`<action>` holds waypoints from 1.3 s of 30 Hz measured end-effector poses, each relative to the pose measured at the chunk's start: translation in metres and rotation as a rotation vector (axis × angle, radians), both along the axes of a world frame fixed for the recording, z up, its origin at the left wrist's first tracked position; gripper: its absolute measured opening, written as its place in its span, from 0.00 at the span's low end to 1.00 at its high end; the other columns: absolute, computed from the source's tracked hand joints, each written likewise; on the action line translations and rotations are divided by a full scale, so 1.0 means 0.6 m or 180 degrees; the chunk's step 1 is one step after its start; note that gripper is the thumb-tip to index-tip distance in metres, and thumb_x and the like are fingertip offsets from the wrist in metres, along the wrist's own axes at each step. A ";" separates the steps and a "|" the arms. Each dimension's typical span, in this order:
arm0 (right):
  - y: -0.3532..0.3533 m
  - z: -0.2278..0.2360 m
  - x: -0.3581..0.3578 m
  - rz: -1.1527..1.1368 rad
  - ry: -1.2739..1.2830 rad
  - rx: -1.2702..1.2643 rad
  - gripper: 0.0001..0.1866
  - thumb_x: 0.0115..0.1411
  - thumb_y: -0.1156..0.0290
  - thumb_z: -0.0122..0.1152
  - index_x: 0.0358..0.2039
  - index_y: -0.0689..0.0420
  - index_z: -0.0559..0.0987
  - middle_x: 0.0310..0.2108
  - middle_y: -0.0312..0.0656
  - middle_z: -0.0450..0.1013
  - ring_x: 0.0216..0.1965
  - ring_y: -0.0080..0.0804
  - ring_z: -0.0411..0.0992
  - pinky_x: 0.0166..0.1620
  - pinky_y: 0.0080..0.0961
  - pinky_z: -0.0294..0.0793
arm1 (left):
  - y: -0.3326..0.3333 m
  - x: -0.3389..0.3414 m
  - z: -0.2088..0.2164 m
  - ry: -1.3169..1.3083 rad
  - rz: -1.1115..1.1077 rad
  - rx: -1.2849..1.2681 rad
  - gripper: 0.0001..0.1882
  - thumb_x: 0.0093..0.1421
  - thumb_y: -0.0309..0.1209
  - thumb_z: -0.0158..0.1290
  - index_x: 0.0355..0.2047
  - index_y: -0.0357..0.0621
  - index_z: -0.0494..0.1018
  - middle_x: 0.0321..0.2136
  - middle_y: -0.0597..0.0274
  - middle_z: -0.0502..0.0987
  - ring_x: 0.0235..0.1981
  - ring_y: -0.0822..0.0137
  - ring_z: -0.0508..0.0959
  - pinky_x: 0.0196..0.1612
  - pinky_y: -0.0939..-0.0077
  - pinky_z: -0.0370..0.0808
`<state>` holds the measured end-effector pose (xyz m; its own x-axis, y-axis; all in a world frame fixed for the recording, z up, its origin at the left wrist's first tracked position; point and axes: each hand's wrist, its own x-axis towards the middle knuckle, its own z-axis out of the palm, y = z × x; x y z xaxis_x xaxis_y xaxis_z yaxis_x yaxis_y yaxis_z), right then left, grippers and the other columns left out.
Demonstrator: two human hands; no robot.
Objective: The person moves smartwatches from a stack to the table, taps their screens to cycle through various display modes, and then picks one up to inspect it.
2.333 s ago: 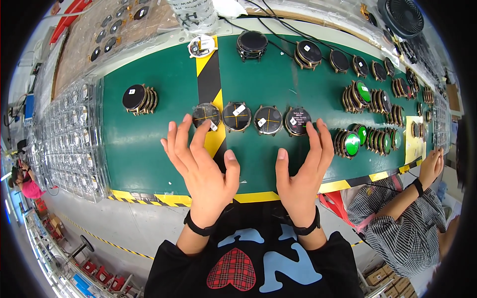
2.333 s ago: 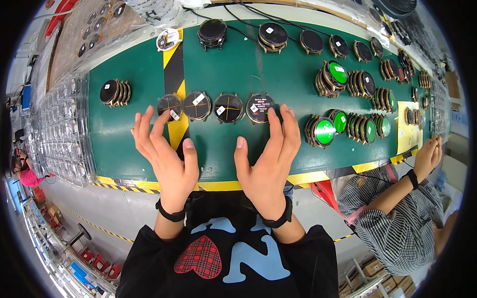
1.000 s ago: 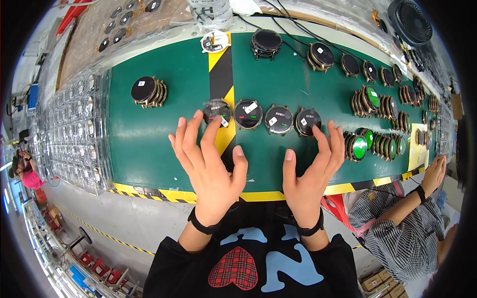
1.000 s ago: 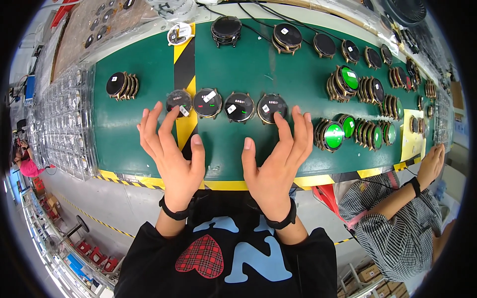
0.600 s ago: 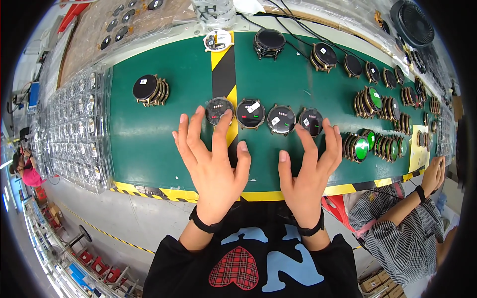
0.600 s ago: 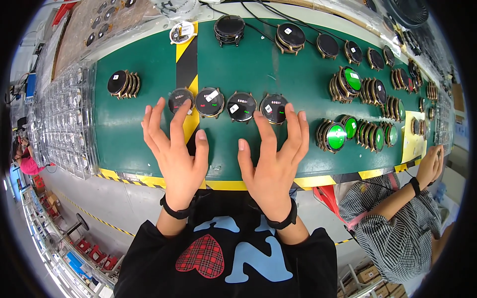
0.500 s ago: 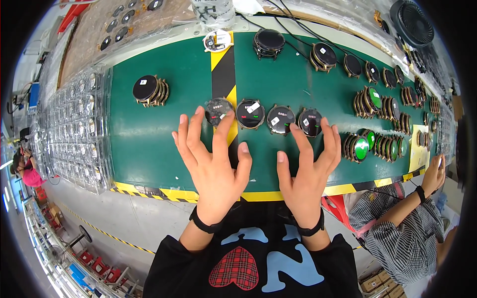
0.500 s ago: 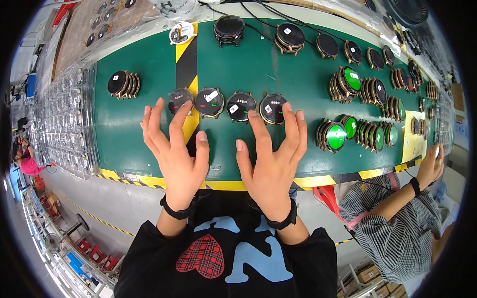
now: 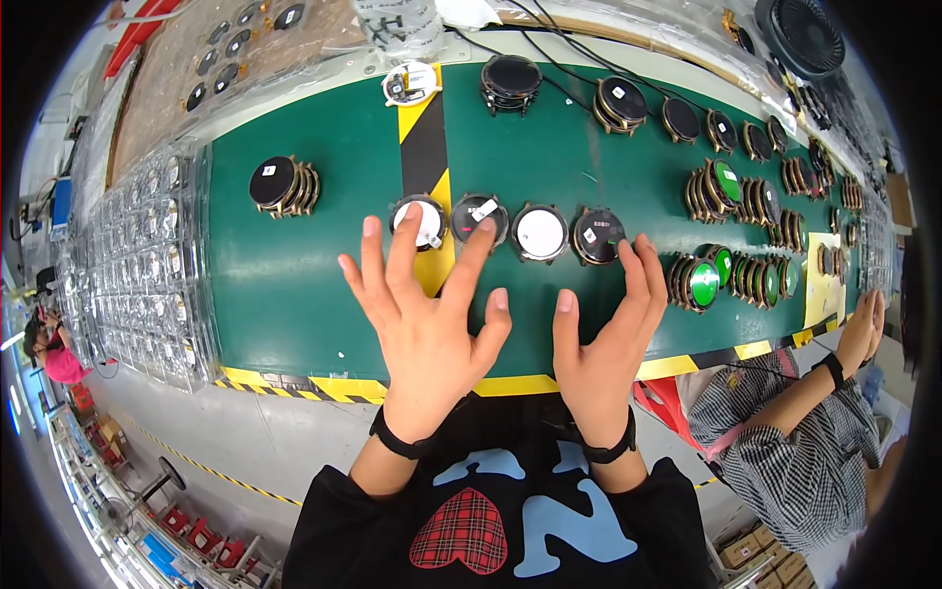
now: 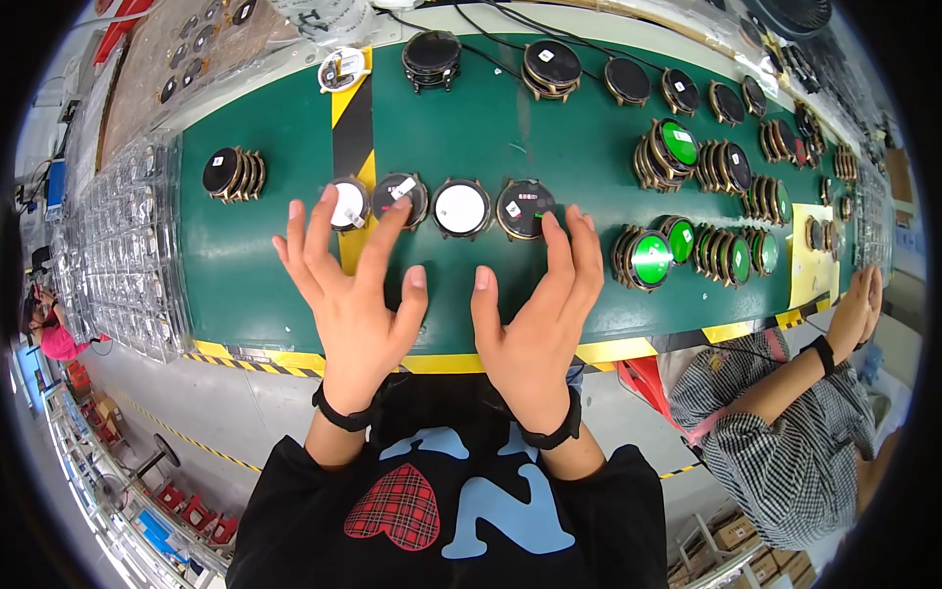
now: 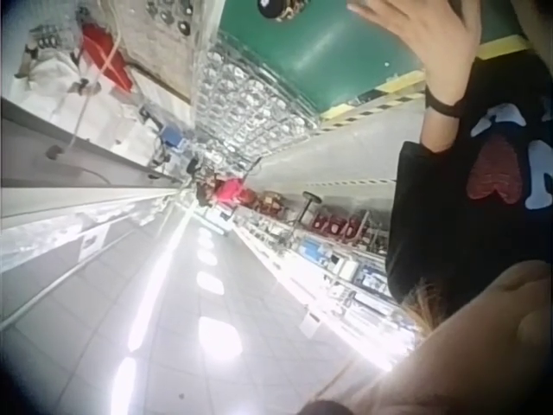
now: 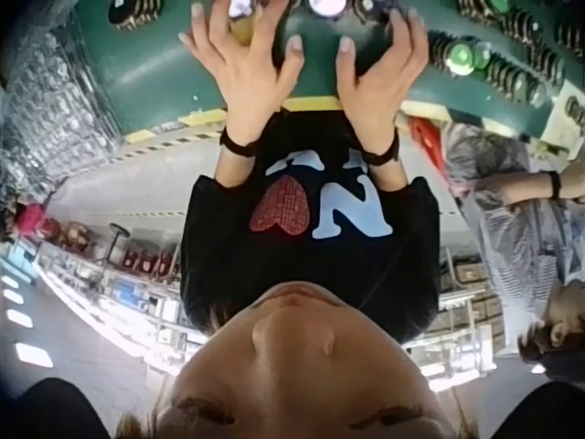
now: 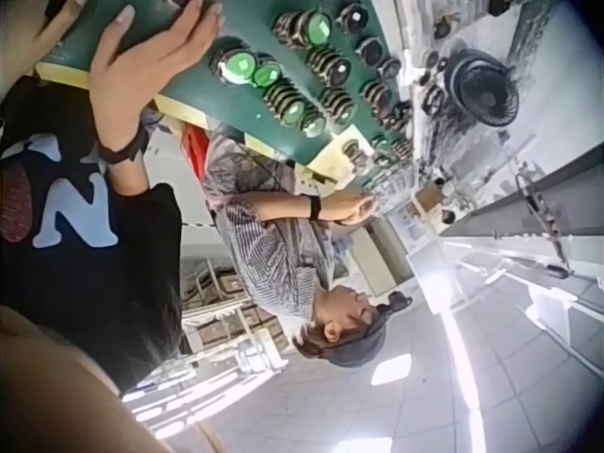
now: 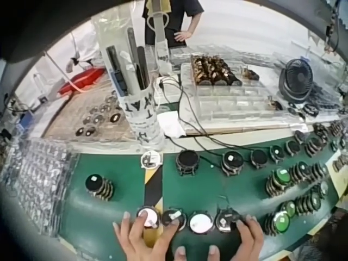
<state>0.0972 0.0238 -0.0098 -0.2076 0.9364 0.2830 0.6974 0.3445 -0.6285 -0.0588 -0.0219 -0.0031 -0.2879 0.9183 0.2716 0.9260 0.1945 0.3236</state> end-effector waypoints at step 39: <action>0.000 0.005 0.000 0.0459 -0.0588 0.0388 0.29 0.61 0.66 0.64 0.63 0.53 0.72 0.70 0.55 0.52 0.69 0.61 0.50 0.68 0.53 0.53 | -0.006 -0.003 -0.002 0.0246 0.0034 0.0012 0.33 0.57 0.36 0.57 0.62 0.39 0.65 0.67 0.41 0.55 0.69 0.34 0.52 0.70 0.33 0.47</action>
